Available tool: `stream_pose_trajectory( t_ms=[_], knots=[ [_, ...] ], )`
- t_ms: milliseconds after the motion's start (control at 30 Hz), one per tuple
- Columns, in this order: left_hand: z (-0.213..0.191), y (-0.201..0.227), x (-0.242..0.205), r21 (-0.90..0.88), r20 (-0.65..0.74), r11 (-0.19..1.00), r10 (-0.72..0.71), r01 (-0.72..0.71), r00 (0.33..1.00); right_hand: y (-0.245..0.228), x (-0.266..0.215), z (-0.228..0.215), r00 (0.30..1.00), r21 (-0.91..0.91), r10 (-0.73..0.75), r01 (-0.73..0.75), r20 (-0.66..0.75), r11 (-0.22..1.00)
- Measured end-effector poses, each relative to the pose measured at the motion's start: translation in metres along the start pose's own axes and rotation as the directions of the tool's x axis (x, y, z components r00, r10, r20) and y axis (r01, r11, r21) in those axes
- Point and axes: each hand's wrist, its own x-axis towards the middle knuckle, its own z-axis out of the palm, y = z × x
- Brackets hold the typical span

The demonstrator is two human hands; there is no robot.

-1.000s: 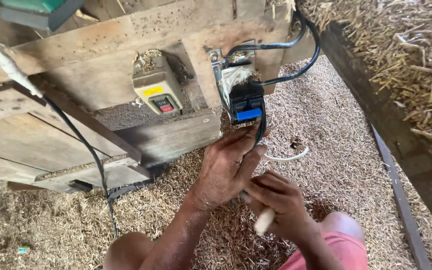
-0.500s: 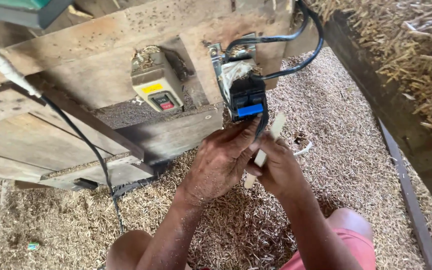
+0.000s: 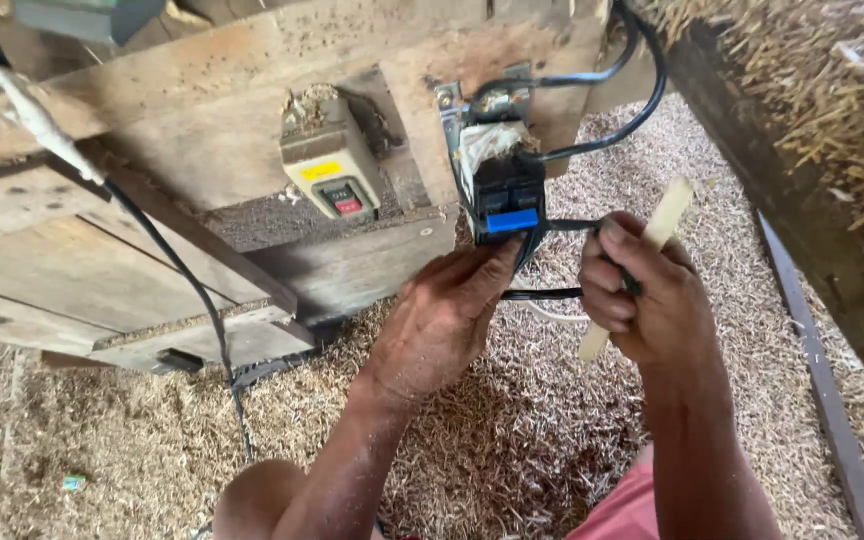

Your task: The person kneels on a sawdust-covered floor and works on an electrical switch box mounted to a wooden post, routing and seating black and white wires into the terminals of a breaker-style switch that feeds a green electric planer. They press the wires into place and reposition the cabling throughout the clip.

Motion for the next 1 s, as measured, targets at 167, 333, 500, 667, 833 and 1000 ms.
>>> stream_pose_trajectory(
  t_ms=[167, 333, 500, 667, 833, 1000],
  knots=[
    [-0.002, 0.003, -0.003, -0.082, -0.027, 0.996, -0.038, 0.035, 0.999, 0.013, 0.004, -0.013, 0.993, -0.682, -0.118, 0.073, -0.02, 0.728],
    [0.003, 0.003, -0.004, -0.024, -0.036, 0.999, -0.025, 0.024, 0.999, -0.01, 0.009, 0.025, 0.857, -0.811, -0.37, 0.483, 0.359, 0.331],
    [0.001, 0.006, -0.002, -0.048, -0.05, 0.999, -0.019, 0.016, 0.999, -0.004, 0.018, 0.023, 0.904, -0.883, -0.372, 0.341, 0.213, 0.323],
    [-0.007, 0.01, -0.003, -0.173, -0.059, 0.98, -0.108, 0.096, 0.992, 0.008, 0.024, -0.002, 0.979, -0.461, -0.196, 0.195, 0.046, 0.866],
    [-0.002, 0.005, -0.007, -0.141, -0.043, 0.986, -0.099, 0.092, 0.994, 0.013, 0.031, 0.009, 0.99, -0.496, 0.101, -0.136, -0.096, 0.858],
    [-0.023, 0.013, 0.0, -0.199, -0.035, 0.971, -0.141, 0.132, 0.989, 0.009, 0.029, 0.025, 0.995, -0.318, 0.061, -0.083, -0.077, 0.944]
  ],
)
